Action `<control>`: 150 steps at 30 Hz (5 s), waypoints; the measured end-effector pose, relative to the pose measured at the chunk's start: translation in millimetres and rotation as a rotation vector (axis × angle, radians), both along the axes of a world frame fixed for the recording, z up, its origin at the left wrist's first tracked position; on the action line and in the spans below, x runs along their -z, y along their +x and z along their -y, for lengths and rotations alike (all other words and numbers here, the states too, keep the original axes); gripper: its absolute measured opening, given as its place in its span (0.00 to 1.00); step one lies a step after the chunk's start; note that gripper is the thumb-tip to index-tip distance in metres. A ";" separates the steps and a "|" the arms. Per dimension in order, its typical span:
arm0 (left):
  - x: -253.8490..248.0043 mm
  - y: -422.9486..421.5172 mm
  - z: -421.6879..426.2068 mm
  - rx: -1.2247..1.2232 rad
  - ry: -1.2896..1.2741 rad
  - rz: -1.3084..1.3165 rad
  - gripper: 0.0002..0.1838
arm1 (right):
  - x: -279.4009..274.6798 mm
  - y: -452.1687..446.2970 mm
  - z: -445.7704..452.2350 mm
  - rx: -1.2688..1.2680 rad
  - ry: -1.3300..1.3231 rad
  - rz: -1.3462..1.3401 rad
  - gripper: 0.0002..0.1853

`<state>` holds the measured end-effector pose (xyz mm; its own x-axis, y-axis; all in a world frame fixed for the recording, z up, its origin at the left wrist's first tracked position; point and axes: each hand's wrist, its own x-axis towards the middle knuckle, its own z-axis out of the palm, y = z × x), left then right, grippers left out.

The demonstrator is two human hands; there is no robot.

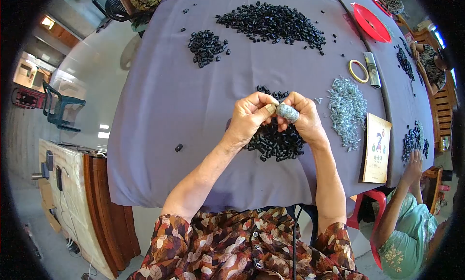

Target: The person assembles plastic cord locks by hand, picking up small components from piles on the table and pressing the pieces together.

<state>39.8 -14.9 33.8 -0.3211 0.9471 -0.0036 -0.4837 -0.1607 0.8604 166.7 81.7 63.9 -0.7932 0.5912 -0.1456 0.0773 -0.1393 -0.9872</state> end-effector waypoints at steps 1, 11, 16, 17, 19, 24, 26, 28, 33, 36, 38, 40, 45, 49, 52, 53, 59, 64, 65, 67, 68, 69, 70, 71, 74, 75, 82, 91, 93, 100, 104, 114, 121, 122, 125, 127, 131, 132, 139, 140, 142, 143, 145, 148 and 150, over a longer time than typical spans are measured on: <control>0.0 -1.8 0.5 0.003 -0.015 -0.075 0.02 | 2.8 0.1 -1.3 -0.013 0.018 -0.007 0.07; -1.4 0.6 0.9 -0.064 -0.035 -0.268 0.02 | 7.6 -0.2 -1.2 -0.009 0.133 0.009 0.08; -0.5 0.7 1.2 -0.102 -0.004 -0.427 0.02 | 9.3 0.2 0.5 -0.001 0.135 0.052 0.08; 0.1 1.0 1.0 -0.098 -0.007 -0.338 0.02 | 9.4 -1.2 2.2 0.019 0.120 0.035 0.07; 0.6 1.7 -0.4 -0.089 -0.009 -0.162 0.02 | 9.0 -4.2 5.8 0.060 0.091 -0.001 0.07; 4.2 5.1 -1.5 -0.054 0.004 -0.029 0.03 | 5.7 -4.7 5.0 0.100 0.066 -0.048 0.07; 4.1 6.6 -2.0 -0.069 -0.004 -0.027 0.03 | 6.9 -4.9 5.0 0.107 0.094 -0.043 0.07; 2.6 6.7 -1.5 -0.093 -0.023 -0.066 0.03 | 8.7 -4.8 4.8 0.103 0.101 -0.054 0.07; 1.9 7.4 -0.3 -0.108 -0.045 -0.090 0.03 | 8.8 -4.0 2.4 0.047 0.052 -0.028 0.08; 4.3 7.9 -0.8 -0.114 -0.049 -0.141 0.02 | 16.0 -1.6 -3.5 -0.008 -0.065 -0.047 0.09; 4.0 6.7 -1.4 -0.115 -0.045 -0.202 0.01 | 19.5 -0.8 -5.3 -0.027 -0.123 -0.065 0.09; 2.2 4.4 0.3 -0.112 -0.046 -0.287 0.01 | 17.6 -2.0 -2.4 -0.023 -0.147 -0.057 0.09; 3.9 7.5 0.5 -0.131 -0.019 -0.264 0.01 | 15.7 -3.4 1.0 0.026 0.050 0.007 0.08; -2.7 6.4 2.2 -0.106 -0.005 -0.253 0.01 | 18.3 -5.3 2.6 0.053 0.090 -0.024 0.08; 2.5 3.5 1.0 -0.030 -0.002 -0.123 0.01 | 18.9 -1.1 -3.9 -0.012 -0.067 -0.068 0.09; 1.6 1.5 0.2 -0.017 -0.011 -0.133 0.02 | 17.1 -1.6 -4.7 -0.008 -0.050 -0.064 0.09; -4.0 -0.6 -0.7 0.017 -0.051 -0.116 0.07 | 11.0 -4.0 1.1 0.021 0.088 -0.089 0.08; 0.6 -6.6 -1.2 0.009 -0.075 -0.104 0.10 | 17.0 -2.5 3.4 -0.028 0.378 0.064 0.16; 1.6 -6.8 -1.6 0.014 -0.077 -0.101 0.10 | 17.2 -2.7 4.7 -0.010 0.414 0.061 0.14; 5.5 -6.3 -2.8 0.025 -0.081 -0.095 0.10 | 18.5 -2.7 2.8 -0.009 0.456 0.065 0.13; 6.0 -6.3 -3.1 0.031 -0.087 -0.111 0.09 | 18.9 -2.4 2.1 -0.007 0.478 0.067 0.12; 6.2 -6.5 -3.0 0.037 -0.093 -0.127 0.09 | 17.6 -1.8 2.0 -0.009 0.490 0.072 0.12; 6.3 -6.6 -3.0 0.041 -0.099 -0.143 0.08 | 15.3 -1.6 2.0 -0.012 0.502 0.077 0.12; 4.9 -6.3 -2.6 0.042 -0.100 -0.142 0.08 | 13.6 -1.5 2.1 -0.016 0.514 0.082 0.12; -0.4 -5.4 -0.9 0.046 -0.107 -0.133 0.08 | 12.6 -1.4 1.8 -0.028 0.473 0.072 0.13; -1.0 -5.3 -0.6 0.050 -0.112 -0.124 0.08 | 11.1 -1.0 2.3 -0.030 0.497 0.090 0.13; -3.3 -19.7 0.0 0.112 -0.107 -0.088 0.09 | 1.9 -1.9 10.4 -0.062 0.480 0.047 0.14; -3.3 -18.4 0.5 0.156 -0.104 -0.082 0.09 | 11.1 -1.7 6.5 -0.052 0.397 0.049 0.14; -3.8 -17.9 0.2 0.153 -0.112 -0.088 0.09 | 10.4 -1.7 6.3 -0.046 0.432 0.080 0.14; -6.1 -13.9 -0.6 0.082 -0.151 -0.171 0.08 | 10.5 -6.2 13.3 0.032 0.609 0.109 0.15; -4.0 -18.3 -0.7 0.040 -0.147 -0.153 0.08 | 7.9 -6.2 12.6 0.022 0.640 0.121 0.14; -8.5 -13.9 1.5 0.091 -0.166 -0.158 0.08 | 15.2 -7.4 11.8 0.047 0.723 0.075 0.11; -16.5 -14.1 3.0 0.117 -0.170 -0.091 0.08 | 15.3 -8.8 15.4 0.040 0.858 0.005 0.11; -17.9 -13.4 3.5 0.108 -0.170 -0.082 0.09 | 16.7 -8.6 15.6 0.039 0.863 -0.008 0.12; -5.6 -17.2 1.8 0.089 -0.177 -0.127 0.08 | 16.0 -9.2 15.1 0.031 0.885 -0.035 0.14; -6.5 -22.1 1.4 0.049 -0.184 -0.111 0.07 | 11.8 -5.6 11.5 0.019 0.907 -0.025 0.17; -1.0 -34.7 -0.6 -0.100 -0.209 -0.112 0.03 | 3.9 1.9 -0.5 0.254 0.859 0.056 0.18; -0.2 -38.1 0.5 -0.109 -0.210 -0.092 0.02 | 7.9 3.6 -6.6 0.331 0.895 0.049 0.14; -3.1 -29.0 2.9 -0.140 -0.207 -0.149 0.04 | 36.5 10.5 -34.2 0.551 0.809 0.136 0.07; -5.2 -28.8 5.9 -0.182 -0.199 -0.165 0.04 | 40.0 11.5 -36.8 0.567 0.795 0.164 0.06; -7.4 -28.2 17.0 -0.258 -0.186 -0.193 0.04 | 45.1 12.4 -40.0 0.616 0.779 0.133 0.06; -3.5 -29.6 25.1 -0.334 -0.196 -0.328 0.04 | 47.4 13.9 -41.6 0.632 0.763 0.136 0.06; 3.5 -30.5 47.2 -0.458 -0.188 -0.583 0.05 | 51.1 14.7 -44.3 0.659 0.776 0.128 0.06; -4.7 -29.4 86.8 -0.547 -0.263 -0.933 0.04 | 53.3 14.3 -43.0 0.688 0.851 0.099 0.06; -6.4 -32.9 108.3 -0.587 -0.314 -1.165 0.03 | 50.6 13.6 -39.7 0.689 0.889 0.078 0.06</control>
<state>6.9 -123.1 40.2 -0.6415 0.6786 0.3577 0.6227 0.1883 0.7595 180.3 121.4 13.3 -0.2647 0.8181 0.5105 0.3209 0.5739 -0.7534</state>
